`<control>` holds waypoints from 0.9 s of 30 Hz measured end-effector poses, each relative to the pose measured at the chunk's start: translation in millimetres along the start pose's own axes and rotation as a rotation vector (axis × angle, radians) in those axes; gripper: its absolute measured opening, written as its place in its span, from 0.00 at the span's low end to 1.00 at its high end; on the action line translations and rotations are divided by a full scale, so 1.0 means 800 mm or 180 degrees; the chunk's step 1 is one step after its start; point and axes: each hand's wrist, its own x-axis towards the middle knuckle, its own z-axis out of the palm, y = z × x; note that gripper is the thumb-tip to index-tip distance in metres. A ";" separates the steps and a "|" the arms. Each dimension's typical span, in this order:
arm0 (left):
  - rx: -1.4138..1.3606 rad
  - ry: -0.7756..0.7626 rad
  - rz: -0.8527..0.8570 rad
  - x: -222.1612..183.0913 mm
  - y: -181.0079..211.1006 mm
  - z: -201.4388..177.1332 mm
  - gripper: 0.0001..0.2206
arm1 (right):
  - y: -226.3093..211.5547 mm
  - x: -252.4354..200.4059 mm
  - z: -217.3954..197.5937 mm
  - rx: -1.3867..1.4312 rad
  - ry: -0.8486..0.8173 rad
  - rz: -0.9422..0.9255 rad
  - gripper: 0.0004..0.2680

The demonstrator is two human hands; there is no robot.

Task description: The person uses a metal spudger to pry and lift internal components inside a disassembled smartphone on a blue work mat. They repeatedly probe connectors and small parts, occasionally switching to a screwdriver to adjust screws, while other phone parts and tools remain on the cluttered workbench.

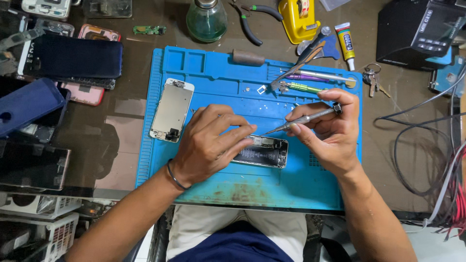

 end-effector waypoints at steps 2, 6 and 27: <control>0.0023 0.0070 0.0024 0.005 0.005 0.002 0.06 | 0.002 -0.001 0.005 0.0010 -0.0003 -0.0049 0.23; 0.0137 0.0073 0.0011 0.002 0.003 0.000 0.07 | -0.001 -0.002 0.003 -0.0101 0.0039 -0.0108 0.22; 0.0059 0.0116 -0.0064 -0.001 0.007 0.004 0.03 | 0.002 -0.003 0.016 -0.0171 0.0083 -0.0141 0.20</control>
